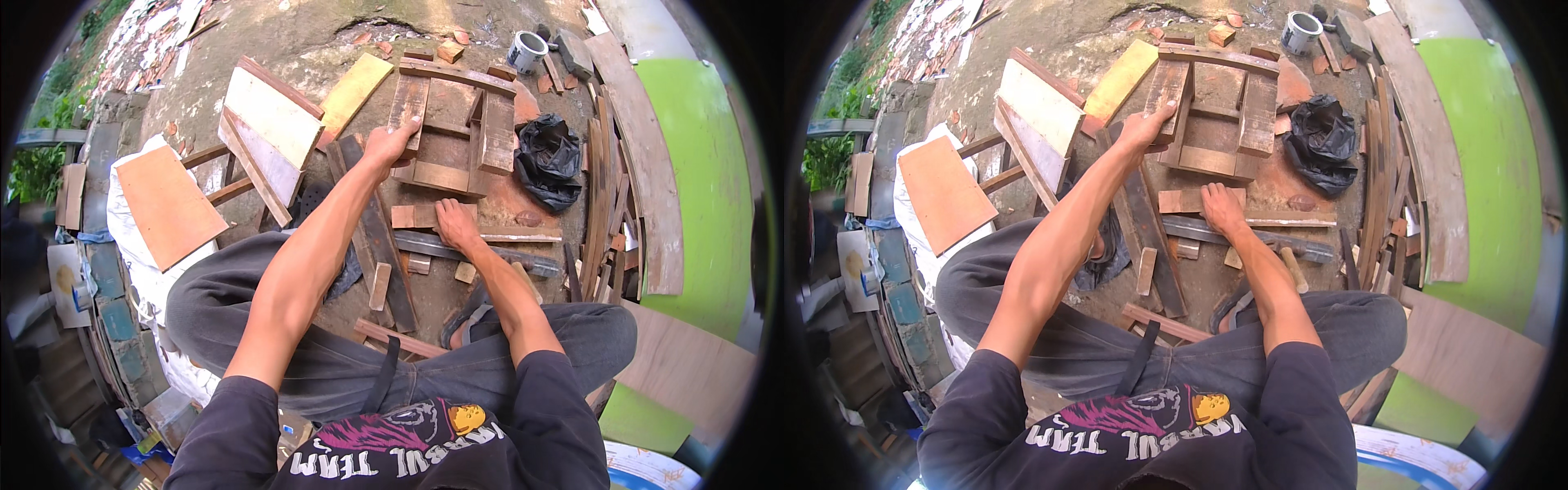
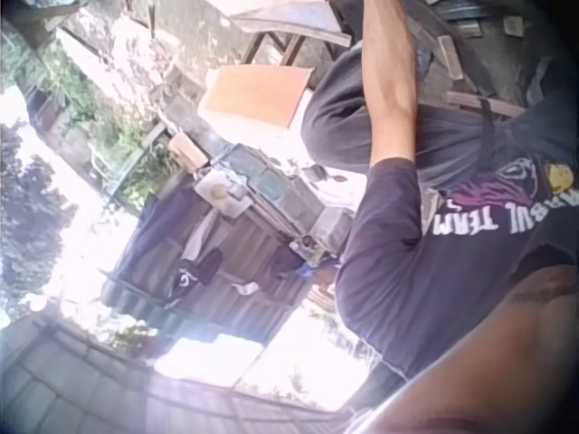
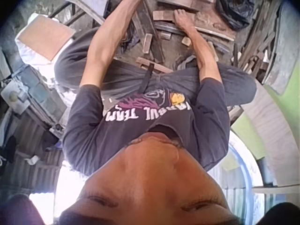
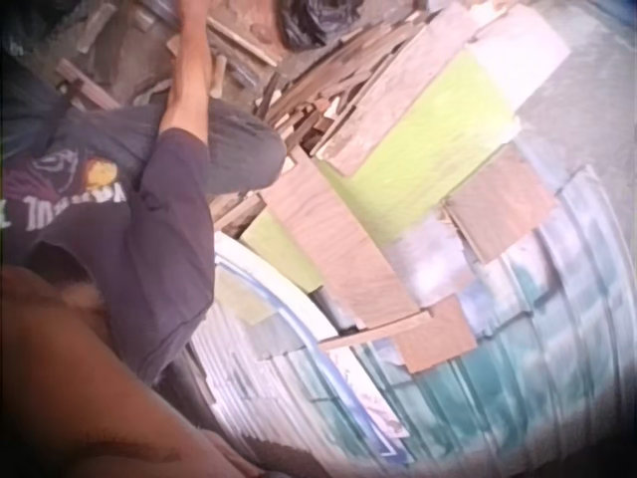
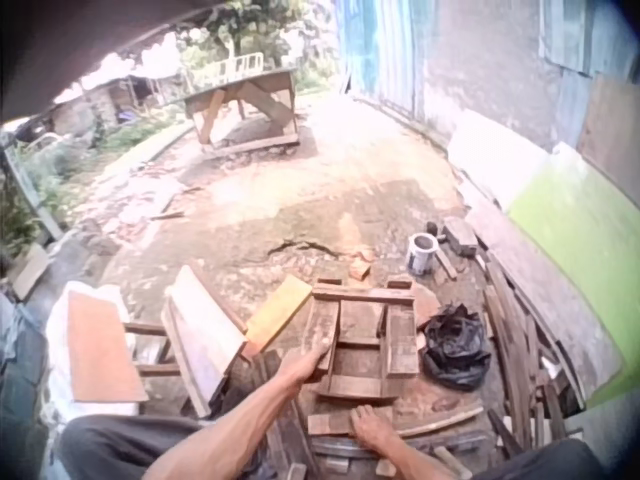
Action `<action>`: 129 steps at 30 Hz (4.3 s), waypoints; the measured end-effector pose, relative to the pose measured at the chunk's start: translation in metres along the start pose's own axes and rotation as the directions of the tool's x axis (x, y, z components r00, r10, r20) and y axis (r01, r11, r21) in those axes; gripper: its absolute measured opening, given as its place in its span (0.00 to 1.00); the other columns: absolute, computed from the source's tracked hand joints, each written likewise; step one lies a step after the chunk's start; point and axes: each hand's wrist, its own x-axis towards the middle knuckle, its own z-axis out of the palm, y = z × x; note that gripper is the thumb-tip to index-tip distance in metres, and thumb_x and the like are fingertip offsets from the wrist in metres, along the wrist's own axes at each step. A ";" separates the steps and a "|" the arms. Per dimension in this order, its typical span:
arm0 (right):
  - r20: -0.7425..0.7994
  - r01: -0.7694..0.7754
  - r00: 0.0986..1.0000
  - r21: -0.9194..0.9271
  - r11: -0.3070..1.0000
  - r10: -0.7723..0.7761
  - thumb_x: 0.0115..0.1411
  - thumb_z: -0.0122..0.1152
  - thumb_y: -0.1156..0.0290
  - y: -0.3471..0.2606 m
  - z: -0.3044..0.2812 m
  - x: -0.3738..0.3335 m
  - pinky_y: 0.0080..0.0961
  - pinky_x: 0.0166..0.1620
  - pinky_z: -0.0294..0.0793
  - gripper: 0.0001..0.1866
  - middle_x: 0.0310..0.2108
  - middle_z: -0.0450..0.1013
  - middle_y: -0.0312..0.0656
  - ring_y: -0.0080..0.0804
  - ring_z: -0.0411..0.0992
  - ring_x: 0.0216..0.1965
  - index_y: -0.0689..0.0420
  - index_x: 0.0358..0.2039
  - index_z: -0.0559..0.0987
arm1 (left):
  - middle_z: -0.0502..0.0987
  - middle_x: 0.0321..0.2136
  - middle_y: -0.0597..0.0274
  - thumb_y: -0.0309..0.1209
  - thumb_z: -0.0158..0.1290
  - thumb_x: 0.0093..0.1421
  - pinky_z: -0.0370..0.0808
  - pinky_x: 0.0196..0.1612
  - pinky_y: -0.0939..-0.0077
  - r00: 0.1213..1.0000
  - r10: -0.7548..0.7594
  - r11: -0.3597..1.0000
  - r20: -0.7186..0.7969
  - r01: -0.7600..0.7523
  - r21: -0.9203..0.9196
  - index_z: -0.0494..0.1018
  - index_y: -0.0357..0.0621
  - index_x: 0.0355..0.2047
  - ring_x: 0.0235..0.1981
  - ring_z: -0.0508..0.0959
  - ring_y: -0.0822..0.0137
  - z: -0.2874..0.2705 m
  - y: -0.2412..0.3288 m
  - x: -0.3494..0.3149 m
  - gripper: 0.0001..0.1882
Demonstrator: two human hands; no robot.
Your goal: The person assembles a small wooden frame by arranging and aligning several wooden pieces on the ground. They use a hammer to drive nails into the joints to secure the structure.
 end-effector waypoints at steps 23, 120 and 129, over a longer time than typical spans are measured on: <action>0.079 -0.617 0.786 0.014 0.787 0.614 0.48 0.71 0.66 0.074 -0.234 -0.155 0.47 0.56 0.73 0.34 0.50 0.75 0.57 0.56 0.73 0.54 0.58 0.55 0.68 | 0.81 0.38 0.59 0.55 0.62 0.57 0.76 0.33 0.66 0.996 -0.030 0.997 0.087 0.036 -0.068 0.77 0.40 0.45 0.33 0.81 0.65 0.013 -0.078 -0.024 0.30; -0.085 -0.470 0.704 0.688 0.553 0.705 0.54 0.72 0.54 0.006 -0.174 -0.035 0.36 0.49 0.75 0.28 0.42 0.82 0.54 0.47 0.80 0.44 0.57 0.51 0.83 | 0.83 0.28 0.58 0.41 0.68 0.52 0.74 0.37 0.73 0.909 0.302 0.939 -0.288 -0.230 0.256 0.84 0.33 0.37 0.31 0.79 0.69 -0.045 -0.087 -0.059 0.21; 0.070 -0.371 0.762 0.862 0.346 0.643 0.62 0.65 0.58 0.039 -0.126 -0.034 0.33 0.49 0.74 0.21 0.40 0.82 0.51 0.38 0.79 0.43 0.61 0.49 0.82 | 0.85 0.31 0.55 0.42 0.68 0.51 0.76 0.38 0.70 0.927 0.316 0.903 -0.200 -0.230 0.363 0.84 0.34 0.41 0.31 0.82 0.66 -0.039 -0.076 -0.061 0.24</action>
